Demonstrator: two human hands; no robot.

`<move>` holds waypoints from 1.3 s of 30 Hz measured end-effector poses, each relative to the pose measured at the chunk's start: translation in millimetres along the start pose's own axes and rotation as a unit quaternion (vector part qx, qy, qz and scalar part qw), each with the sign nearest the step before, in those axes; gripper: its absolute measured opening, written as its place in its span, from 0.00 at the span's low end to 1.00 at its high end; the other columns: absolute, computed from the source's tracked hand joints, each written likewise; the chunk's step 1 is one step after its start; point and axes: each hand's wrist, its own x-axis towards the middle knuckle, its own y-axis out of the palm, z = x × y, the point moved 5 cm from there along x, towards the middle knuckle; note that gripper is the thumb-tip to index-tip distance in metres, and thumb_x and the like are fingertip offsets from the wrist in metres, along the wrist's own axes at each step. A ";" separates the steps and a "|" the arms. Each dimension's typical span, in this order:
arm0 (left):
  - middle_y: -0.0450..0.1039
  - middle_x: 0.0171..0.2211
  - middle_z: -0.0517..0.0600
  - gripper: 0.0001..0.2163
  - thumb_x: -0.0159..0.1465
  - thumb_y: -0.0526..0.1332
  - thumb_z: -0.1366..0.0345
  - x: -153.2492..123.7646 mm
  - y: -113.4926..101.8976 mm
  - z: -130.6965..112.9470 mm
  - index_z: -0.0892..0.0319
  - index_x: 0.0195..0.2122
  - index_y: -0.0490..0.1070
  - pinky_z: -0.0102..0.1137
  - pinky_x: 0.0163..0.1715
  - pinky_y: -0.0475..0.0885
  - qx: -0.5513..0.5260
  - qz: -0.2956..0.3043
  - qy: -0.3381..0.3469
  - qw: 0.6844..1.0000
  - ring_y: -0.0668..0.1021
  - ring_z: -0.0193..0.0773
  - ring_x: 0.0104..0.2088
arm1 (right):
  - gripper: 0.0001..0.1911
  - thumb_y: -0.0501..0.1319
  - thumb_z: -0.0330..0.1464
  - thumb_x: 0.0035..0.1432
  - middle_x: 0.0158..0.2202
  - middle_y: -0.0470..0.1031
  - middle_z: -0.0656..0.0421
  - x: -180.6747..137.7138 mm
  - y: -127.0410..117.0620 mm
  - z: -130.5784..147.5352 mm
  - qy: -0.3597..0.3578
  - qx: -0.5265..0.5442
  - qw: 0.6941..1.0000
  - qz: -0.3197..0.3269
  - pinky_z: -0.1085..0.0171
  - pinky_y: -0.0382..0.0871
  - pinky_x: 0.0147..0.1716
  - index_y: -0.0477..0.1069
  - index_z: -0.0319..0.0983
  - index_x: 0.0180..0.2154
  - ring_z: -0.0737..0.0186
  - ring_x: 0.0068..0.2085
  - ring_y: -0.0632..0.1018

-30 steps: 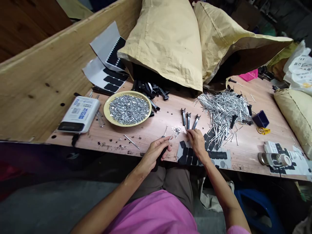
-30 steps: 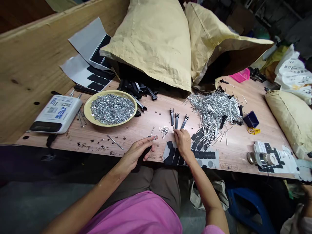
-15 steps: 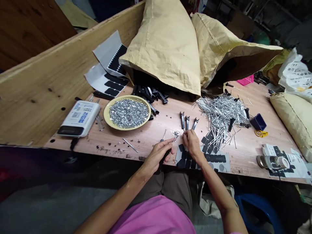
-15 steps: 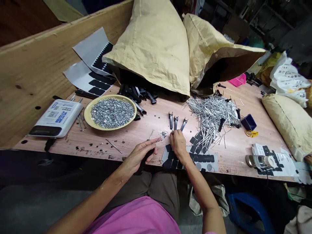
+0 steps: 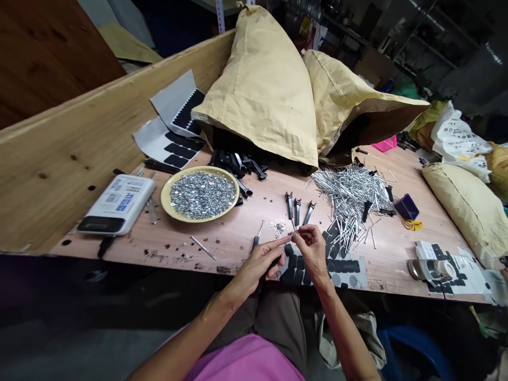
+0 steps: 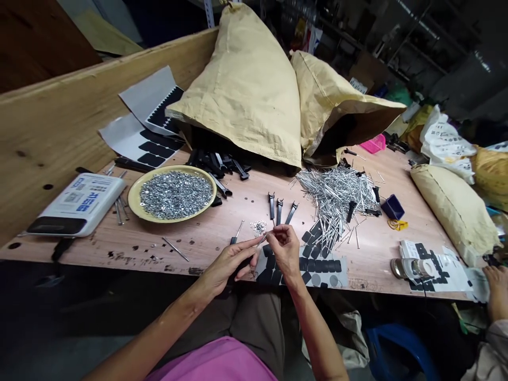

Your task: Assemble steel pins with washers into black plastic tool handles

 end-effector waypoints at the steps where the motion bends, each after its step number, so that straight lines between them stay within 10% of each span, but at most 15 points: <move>1: 0.65 0.19 0.40 0.28 0.53 0.64 0.58 -0.3 0.0 0.0 0.62 0.55 0.69 0.22 0.11 0.49 0.001 0.001 -0.001 1.000 0.58 0.21 0.11 | 0.12 0.65 0.38 0.49 0.29 0.76 0.61 -1.0 -0.2 -0.6 -0.005 0.000 1.000 0.001 0.64 0.76 0.34 0.65 0.42 0.33 0.63 0.33 0.79; 12: 0.63 0.18 0.39 0.28 0.53 0.65 0.60 0.0 -1.4 1.1 0.60 0.56 0.68 0.21 0.11 0.44 -0.015 0.033 -0.043 0.998 0.55 0.20 0.10 | 0.05 0.59 0.32 0.56 0.36 0.79 0.56 -15.3 -5.9 16.9 -0.177 -0.172 0.969 0.028 0.61 0.75 0.41 0.72 0.42 0.36 0.60 0.39 0.80; 29: 0.64 0.16 0.40 0.21 0.52 0.65 0.59 -7.3 -2.8 -2.4 0.64 0.46 0.71 0.20 0.12 0.42 0.021 0.161 -0.123 0.979 0.54 0.19 0.10 | 0.14 0.63 0.44 0.54 0.28 0.78 0.57 -4.1 -14.3 24.8 -0.034 -0.065 0.966 0.247 0.64 0.70 0.37 0.80 0.42 0.35 0.63 0.34 0.77; 39: 0.62 0.16 0.40 0.25 0.53 0.66 0.58 -6.8 1.5 -4.5 0.64 0.51 0.71 0.22 0.12 0.42 0.008 0.147 -0.083 0.986 0.54 0.19 0.10 | 0.15 0.67 0.45 0.48 0.27 0.80 0.59 -0.4 -13.7 19.4 0.054 -0.002 0.974 0.219 0.64 0.72 0.34 0.79 0.41 0.32 0.62 0.31 0.79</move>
